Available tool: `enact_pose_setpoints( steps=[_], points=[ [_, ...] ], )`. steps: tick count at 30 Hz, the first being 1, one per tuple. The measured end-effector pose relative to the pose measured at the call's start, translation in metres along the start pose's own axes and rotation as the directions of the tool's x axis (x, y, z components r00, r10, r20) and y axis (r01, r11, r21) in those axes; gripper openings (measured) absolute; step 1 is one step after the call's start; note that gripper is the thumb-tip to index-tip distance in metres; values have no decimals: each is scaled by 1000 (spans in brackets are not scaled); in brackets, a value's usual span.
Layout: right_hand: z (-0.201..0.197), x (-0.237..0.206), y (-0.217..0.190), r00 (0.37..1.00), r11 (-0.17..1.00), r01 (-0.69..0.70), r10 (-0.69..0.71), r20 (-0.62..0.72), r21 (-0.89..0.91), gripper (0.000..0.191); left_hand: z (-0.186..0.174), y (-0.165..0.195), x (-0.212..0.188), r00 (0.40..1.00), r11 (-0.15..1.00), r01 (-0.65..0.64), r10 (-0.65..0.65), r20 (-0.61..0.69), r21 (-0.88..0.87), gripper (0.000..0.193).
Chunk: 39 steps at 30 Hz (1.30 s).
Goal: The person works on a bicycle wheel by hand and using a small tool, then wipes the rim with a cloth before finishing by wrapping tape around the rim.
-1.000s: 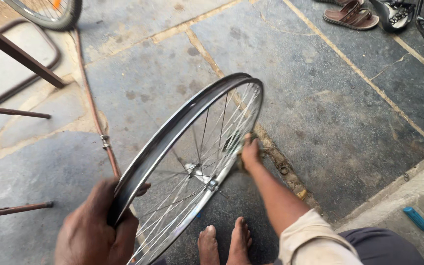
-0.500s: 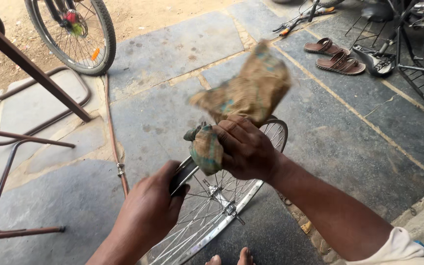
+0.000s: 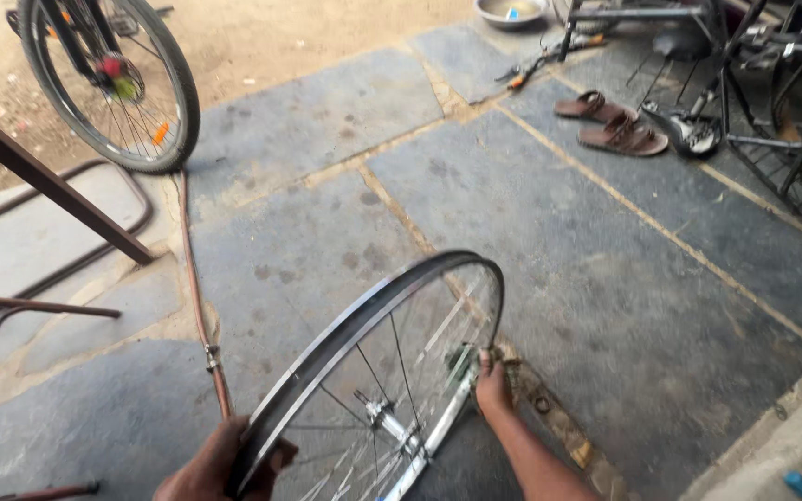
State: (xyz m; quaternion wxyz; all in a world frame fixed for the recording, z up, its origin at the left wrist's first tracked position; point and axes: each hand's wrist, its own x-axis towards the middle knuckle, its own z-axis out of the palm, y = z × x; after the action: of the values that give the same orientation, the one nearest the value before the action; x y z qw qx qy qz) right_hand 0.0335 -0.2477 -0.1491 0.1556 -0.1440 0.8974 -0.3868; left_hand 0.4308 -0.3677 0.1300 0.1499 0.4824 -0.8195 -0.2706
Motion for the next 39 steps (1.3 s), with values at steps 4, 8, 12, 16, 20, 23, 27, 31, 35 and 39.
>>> enact_pose_setpoints(
  steps=[4,8,12,16,20,23,27,31,35,39],
  points=[
    [-27,-5,2,971,890,186,-101,218,-417,52,-40,50,-11,991,991,131,-130,-13,41,15],
    [-44,-12,-14,983,976,-100,127,132,-193,41,-57,114,1,990,991,133,-132,-45,20,19],
    [-29,-31,-6,753,425,545,-627,199,-723,26,-58,153,3,998,999,23,-20,-58,47,17],
    [-15,-74,23,798,554,486,34,601,-677,35,-54,160,9,999,1000,21,-20,-44,20,12],
    [0,-155,38,527,382,811,-150,836,-443,28,-50,162,25,997,1000,-11,9,-73,-20,12],
    [5,-223,22,499,711,552,138,855,-437,28,-46,172,30,995,995,96,-96,-15,18,20],
    [-41,-274,-30,74,866,480,115,991,-137,37,-36,182,25,975,984,-177,174,-135,-4,27],
    [-131,-256,-90,127,940,323,-157,979,109,32,-23,176,12,968,976,-212,204,-147,-46,32],
    [-183,-209,-123,584,730,610,-676,449,307,28,-17,167,4,966,977,-198,182,-182,-75,33],
    [-156,-208,-133,415,379,909,-777,473,-174,16,-11,167,-8,982,974,-161,141,-127,-159,33]
  ],
)
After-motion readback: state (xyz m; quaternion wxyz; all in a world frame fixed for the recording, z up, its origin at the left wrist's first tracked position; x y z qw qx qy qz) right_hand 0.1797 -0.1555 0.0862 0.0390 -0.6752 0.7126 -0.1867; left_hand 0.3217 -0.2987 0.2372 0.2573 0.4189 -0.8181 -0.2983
